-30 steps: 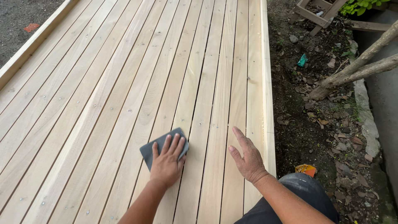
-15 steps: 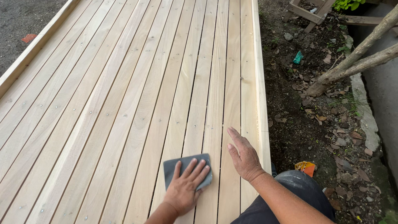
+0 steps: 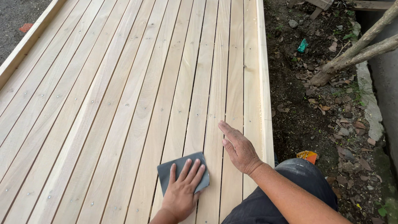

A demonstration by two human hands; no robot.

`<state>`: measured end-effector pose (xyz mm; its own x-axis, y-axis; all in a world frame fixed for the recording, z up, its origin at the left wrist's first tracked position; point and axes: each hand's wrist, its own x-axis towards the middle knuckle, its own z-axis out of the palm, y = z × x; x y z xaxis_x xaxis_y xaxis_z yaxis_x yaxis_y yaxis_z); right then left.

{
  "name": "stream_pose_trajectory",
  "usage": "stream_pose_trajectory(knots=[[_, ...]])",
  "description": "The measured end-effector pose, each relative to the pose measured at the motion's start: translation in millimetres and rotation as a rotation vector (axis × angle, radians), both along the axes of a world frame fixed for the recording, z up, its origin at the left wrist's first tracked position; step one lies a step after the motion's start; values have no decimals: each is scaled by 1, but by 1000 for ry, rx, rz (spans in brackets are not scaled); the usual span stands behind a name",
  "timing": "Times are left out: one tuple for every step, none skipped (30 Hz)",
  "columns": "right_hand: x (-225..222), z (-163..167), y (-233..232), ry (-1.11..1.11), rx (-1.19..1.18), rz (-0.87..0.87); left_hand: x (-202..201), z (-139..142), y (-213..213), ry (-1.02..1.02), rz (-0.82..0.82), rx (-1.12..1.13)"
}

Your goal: The person sands the slatted wooden surface of a large framed panel, rubbing a sheet of sandpaper by hand along the planks. They work across different sections of the panel, steadying the wood with the other hand while sanding board after board.

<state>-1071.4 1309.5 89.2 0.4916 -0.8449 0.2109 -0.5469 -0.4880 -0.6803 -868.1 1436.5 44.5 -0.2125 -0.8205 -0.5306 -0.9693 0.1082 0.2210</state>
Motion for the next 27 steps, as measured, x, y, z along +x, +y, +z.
stream_pose_trajectory(knots=[[1, 0, 0, 5, -16, 18, 8, -4, 6, 23, -77, 55], [2, 0, 0, 9, -17, 23, 19, -9, 5, 18, -67, -261], [2, 1, 0, 15, -18, 26, 34, -15, -4, 11, -53, -576], [3, 1, 0, 20, -20, 28, 48, -21, -15, 2, -33, -892], [3, 2, 0, 23, -12, 20, 62, -27, -28, -65, 133, -656], [4, 3, 1, 26, 1, 12, 76, -32, -44, -128, 298, -414], [5, 5, 2, 27, 13, 4, 84, -35, -58, -120, 382, -413], [6, 5, 3, 39, 16, 10, 90, -35, -68, -115, 466, -416], [7, 5, 5, 49, 22, 17, 91, -31, -72, -120, 473, -421], [8, 5, 6, 60, 26, 24, 89, -31, -70, -122, 479, -425], [9, 5, 8, 61, 28, 40, 85, -31, -63, -123, 485, -433], [10, 5, 9, 62, 29, 55, 78, -28, -51, -141, 434, -413], [11, 5, 10, 64, 32, 72, 69, -25, -32, -157, 385, -391], [12, 4, 11, 67, 32, 73, 60, -22, -11, -154, 352, -263], [12, 3, 12, 71, 33, 73, 53, -20, 9, -149, 317, -135], [14, 3, 12, 73, 34, 75, 48, -19, 27, -109, 246, -380], [15, 2, 13, 72, 36, 74, 45, -20, 42, -72, 176, -623], [16, 2, 13, 70, 36, 74, 46, -22, 51, -35, 110, -867], [18, 2, 13, 69, 31, 75, 50, -26, 54, -66, 183, -600], [19, 2, 13, 70, 38, 67, 57, -29, 51, -94, 259, -334], [20, 3, 14, 72, 46, 62, 66, -33, 42, -122, 339, -67], [21, 4, 15, 74, 53, 56, 75, -37, 29, -170, 370, -150], [22, 6, 16, 75, 48, 57, 85, -40, 12, -218, 400, -236], [22, 7, 17, 75, 41, 57, 97, -41, -5, -210, 434, -325], [21, 7, 19, 74, 37, 58, 106, -41, -21, -202, 468, -411], [22, 7, 21, 75, 40, 56, 112, -40, -34, -180, 521, -408], [22, 7, 23, 74, 41, 53, 116, -35, -44, -159, 572, -406]])
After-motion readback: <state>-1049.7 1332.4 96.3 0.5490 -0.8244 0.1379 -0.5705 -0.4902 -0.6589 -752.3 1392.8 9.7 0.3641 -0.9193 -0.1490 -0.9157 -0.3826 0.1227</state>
